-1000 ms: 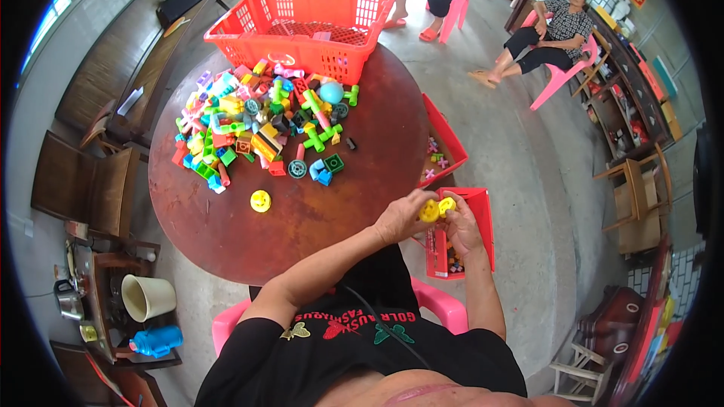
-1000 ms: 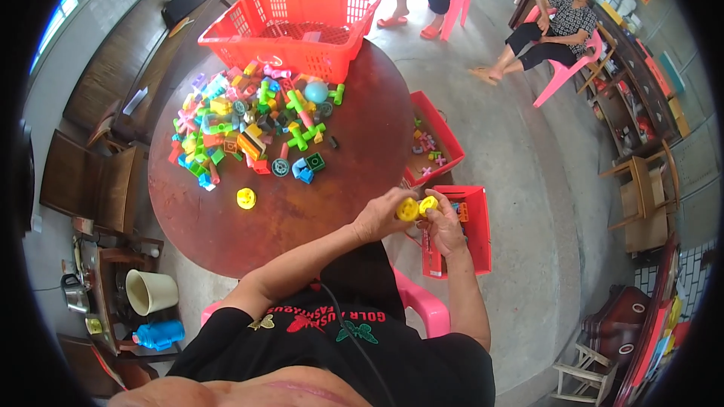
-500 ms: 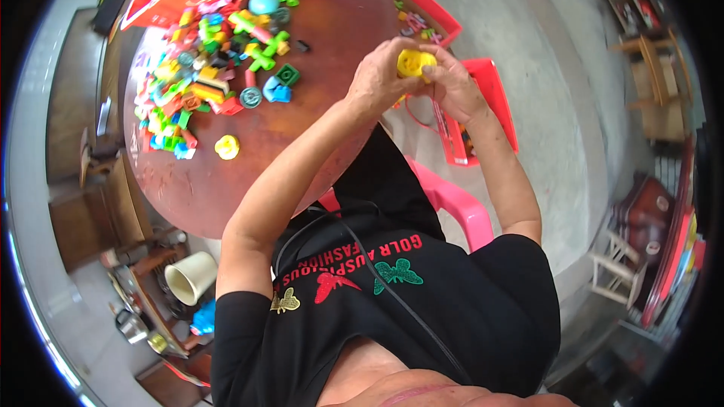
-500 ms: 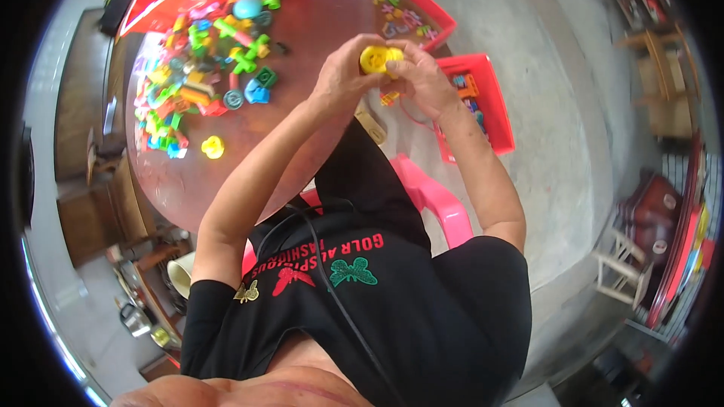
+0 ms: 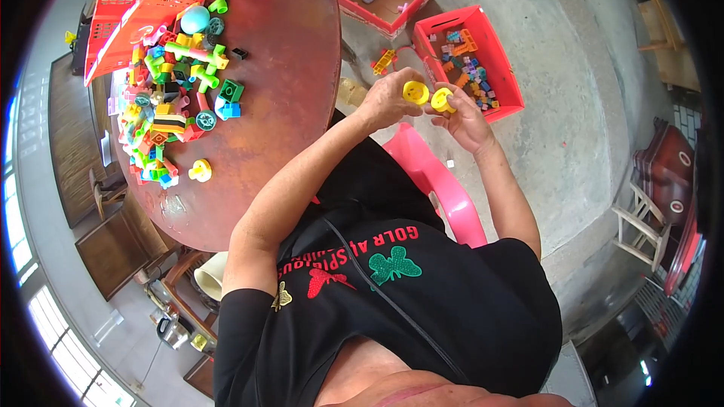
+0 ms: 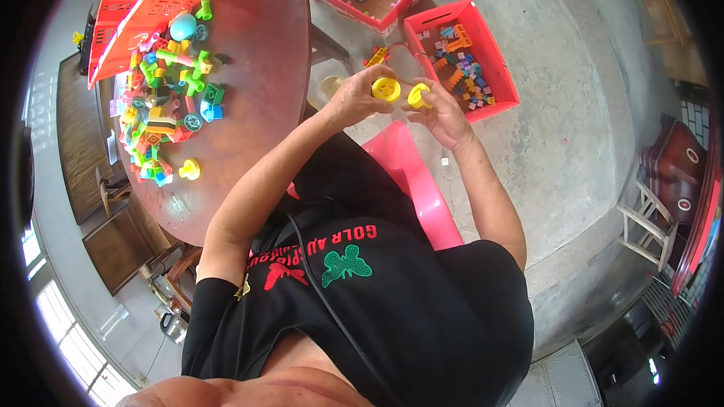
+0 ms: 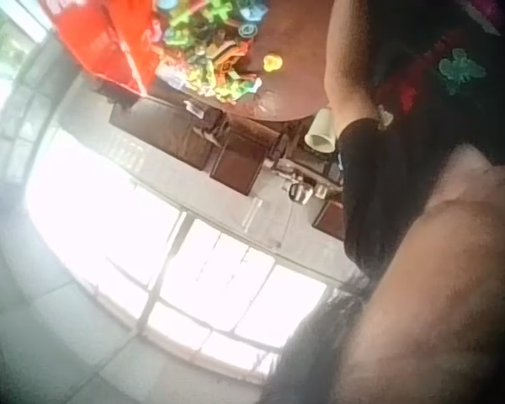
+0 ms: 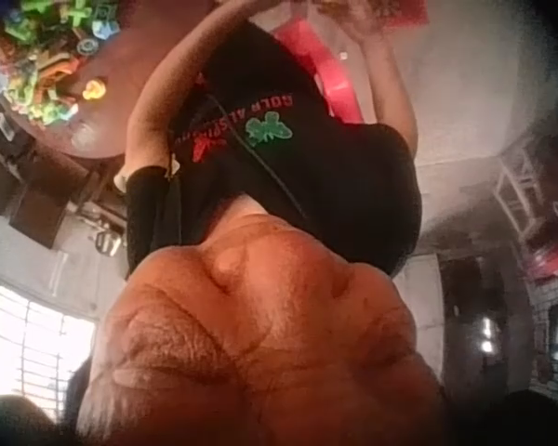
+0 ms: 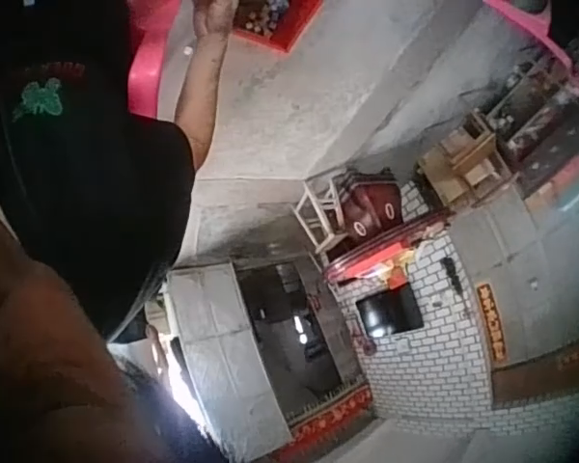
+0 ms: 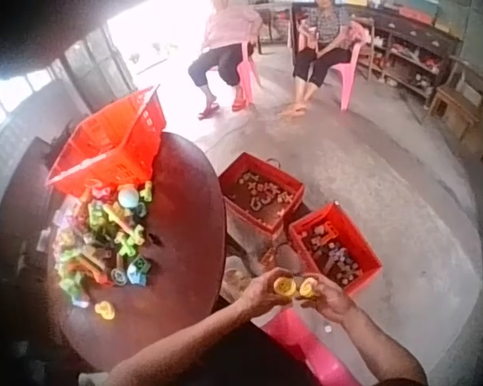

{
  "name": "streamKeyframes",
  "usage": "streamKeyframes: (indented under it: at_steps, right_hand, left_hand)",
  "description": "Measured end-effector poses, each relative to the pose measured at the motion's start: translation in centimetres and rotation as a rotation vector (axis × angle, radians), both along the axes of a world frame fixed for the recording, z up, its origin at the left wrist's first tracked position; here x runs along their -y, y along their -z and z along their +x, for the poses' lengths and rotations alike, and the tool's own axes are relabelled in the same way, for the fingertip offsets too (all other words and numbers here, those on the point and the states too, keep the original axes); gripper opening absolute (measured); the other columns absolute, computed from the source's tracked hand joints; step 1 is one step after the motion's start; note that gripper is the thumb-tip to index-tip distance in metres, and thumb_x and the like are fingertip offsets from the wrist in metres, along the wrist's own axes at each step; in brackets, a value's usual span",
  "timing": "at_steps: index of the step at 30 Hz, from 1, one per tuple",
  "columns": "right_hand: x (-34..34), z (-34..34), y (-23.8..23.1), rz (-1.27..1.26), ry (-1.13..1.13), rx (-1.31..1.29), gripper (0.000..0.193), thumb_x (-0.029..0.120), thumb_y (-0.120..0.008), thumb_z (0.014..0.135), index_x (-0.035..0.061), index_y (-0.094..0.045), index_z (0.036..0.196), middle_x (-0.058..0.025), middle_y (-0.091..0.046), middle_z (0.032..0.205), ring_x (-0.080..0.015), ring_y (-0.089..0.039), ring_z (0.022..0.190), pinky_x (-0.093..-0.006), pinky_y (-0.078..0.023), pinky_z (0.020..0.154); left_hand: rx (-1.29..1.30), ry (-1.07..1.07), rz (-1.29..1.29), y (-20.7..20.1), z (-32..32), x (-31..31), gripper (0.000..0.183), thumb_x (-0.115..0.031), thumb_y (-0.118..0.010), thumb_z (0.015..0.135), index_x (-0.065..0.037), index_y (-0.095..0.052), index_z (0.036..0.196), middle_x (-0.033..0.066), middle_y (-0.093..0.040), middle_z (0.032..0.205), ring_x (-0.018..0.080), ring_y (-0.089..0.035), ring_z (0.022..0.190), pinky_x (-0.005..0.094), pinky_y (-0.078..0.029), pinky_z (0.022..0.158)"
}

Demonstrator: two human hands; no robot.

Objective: Assembling and sorting colorful plastic toy building blocks on a round table.

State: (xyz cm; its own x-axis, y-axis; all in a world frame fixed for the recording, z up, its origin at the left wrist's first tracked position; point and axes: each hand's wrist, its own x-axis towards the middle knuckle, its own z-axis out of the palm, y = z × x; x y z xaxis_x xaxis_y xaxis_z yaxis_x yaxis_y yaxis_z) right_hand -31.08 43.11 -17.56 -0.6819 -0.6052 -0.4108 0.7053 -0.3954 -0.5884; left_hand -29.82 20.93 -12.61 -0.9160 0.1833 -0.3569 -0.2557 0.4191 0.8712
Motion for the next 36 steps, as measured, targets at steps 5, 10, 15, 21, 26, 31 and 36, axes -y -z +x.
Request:
streamKeyframes:
  at_steps: [5, 10, 15, 21, 26, 31, 36]
  right_hand:
    - [0.8, -0.4, 0.1, -0.168, -0.014, -0.018, 0.048, 0.020, -0.056, 0.094, 0.0072, -0.040, 0.137, -0.0110, -0.058, 0.122, -0.0252, -0.061, 0.109, -0.0353, -0.053, 0.088]
    - [1.0, -1.6, -0.4, -0.138, -0.033, -0.070, 0.048, 0.023, -0.058, 0.093, 0.0059, -0.042, 0.136, -0.0108, -0.058, 0.121, -0.0228, -0.062, 0.106, -0.0334, -0.054, 0.084]
    - [2.0, -2.4, -0.5, -0.030, -0.139, -0.080, 0.046, 0.021, -0.060, 0.093, 0.0060, -0.044, 0.134, -0.0087, -0.060, 0.119, -0.0206, -0.064, 0.101, -0.0333, -0.055, 0.078]
    - [9.0, -11.5, -7.4, 0.212, -0.054, -0.536, 0.068, 0.021, -0.067, 0.090, 0.0069, -0.028, 0.144, -0.0105, -0.052, 0.127, -0.0163, -0.063, 0.099, -0.0298, -0.055, 0.081]
    - [11.5, -11.7, -10.9, 0.508, 0.029, -0.833, 0.073, 0.021, -0.066, 0.090, 0.0016, -0.022, 0.145, -0.0179, -0.049, 0.126, -0.0204, -0.063, 0.100, -0.0315, -0.055, 0.082]
    - [11.4, -9.2, -8.1, 0.456, -0.081, -0.780, 0.063, 0.019, -0.062, 0.092, 0.0017, -0.029, 0.142, -0.0189, -0.049, 0.125, -0.0197, -0.064, 0.095, -0.0288, -0.057, 0.075]
    - [14.7, -7.5, -10.2, 0.517, -0.176, -0.836, 0.054, 0.015, -0.059, 0.093, 0.0006, -0.035, 0.139, -0.0140, -0.056, 0.116, -0.0171, -0.064, 0.092, -0.0269, -0.056, 0.073]
  left_hand:
    - [0.121, -0.119, 0.305, 1.9, -0.5, -0.2, 0.055, 0.004, -0.075, 0.066, -0.005, -0.056, 0.117, 0.0095, -0.065, 0.105, 0.0201, -0.062, 0.101, 0.0325, -0.051, 0.086]
    - [0.104, -0.176, 0.430, 2.1, -0.8, -0.3, 0.056, 0.007, -0.076, 0.067, -0.004, -0.056, 0.119, 0.0082, -0.061, 0.107, 0.0189, -0.061, 0.100, 0.0306, -0.051, 0.087]
    - [0.111, -0.086, 0.010, -0.9, -2.0, -0.6, 0.054, -0.013, -0.077, 0.066, -0.008, -0.060, 0.117, 0.0135, -0.067, 0.107, 0.0288, -0.062, 0.106, 0.0379, -0.049, 0.089]
    - [-0.485, -0.388, -0.341, -9.8, -7.1, 3.2, 0.075, -0.014, -0.077, 0.069, -0.012, -0.043, 0.135, 0.0218, -0.041, 0.136, 0.0357, -0.053, 0.117, 0.0428, -0.049, 0.092]
    - [-0.691, -0.453, -0.238, -14.6, -0.3, 8.9, 0.051, -0.010, -0.069, 0.077, -0.012, -0.052, 0.126, 0.0160, -0.052, 0.120, 0.0306, -0.062, 0.099, 0.0396, -0.052, 0.086]
    - [-0.517, -0.434, -0.312, -12.4, 12.3, 16.9, 0.031, -0.005, -0.066, 0.083, -0.009, -0.063, 0.113, 0.0076, -0.063, 0.105, 0.0199, -0.066, 0.094, 0.0311, -0.055, 0.076]
    - [-0.467, -0.696, -0.241, -10.6, 22.6, 21.6, 0.027, -0.004, -0.065, 0.082, -0.006, -0.063, 0.108, 0.0064, -0.066, 0.097, 0.0170, -0.066, 0.086, 0.0318, -0.053, 0.079]
